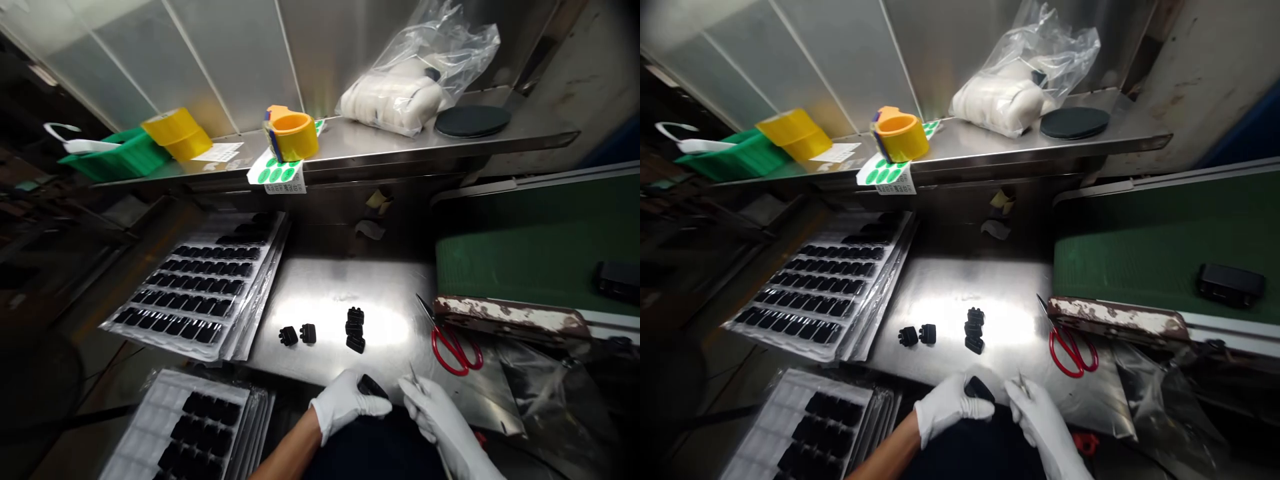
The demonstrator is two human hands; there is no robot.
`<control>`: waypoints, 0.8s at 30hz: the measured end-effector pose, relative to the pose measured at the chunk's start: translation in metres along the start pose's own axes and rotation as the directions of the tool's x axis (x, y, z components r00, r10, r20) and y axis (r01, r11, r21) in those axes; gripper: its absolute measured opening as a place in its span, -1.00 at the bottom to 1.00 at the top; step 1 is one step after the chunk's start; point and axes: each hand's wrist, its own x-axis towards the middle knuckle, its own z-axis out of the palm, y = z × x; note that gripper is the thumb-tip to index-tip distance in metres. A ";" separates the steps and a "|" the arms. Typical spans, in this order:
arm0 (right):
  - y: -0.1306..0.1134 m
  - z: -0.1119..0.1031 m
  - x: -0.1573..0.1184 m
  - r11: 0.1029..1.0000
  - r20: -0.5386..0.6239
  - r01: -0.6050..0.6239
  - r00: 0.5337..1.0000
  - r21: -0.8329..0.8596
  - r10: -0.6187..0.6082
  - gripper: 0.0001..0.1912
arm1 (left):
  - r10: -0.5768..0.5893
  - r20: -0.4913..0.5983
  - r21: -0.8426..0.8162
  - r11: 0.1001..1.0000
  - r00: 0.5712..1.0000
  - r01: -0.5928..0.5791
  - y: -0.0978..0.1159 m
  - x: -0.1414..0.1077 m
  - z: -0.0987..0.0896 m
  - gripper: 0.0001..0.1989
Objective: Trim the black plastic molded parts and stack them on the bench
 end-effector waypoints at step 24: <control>0.037 0.007 0.083 0.867 -0.364 0.122 0.873 -0.483 -0.325 -0.33 | 0.529 -0.061 0.944 0.306 0.847 -0.123 0.035 0.078 -0.120 -0.74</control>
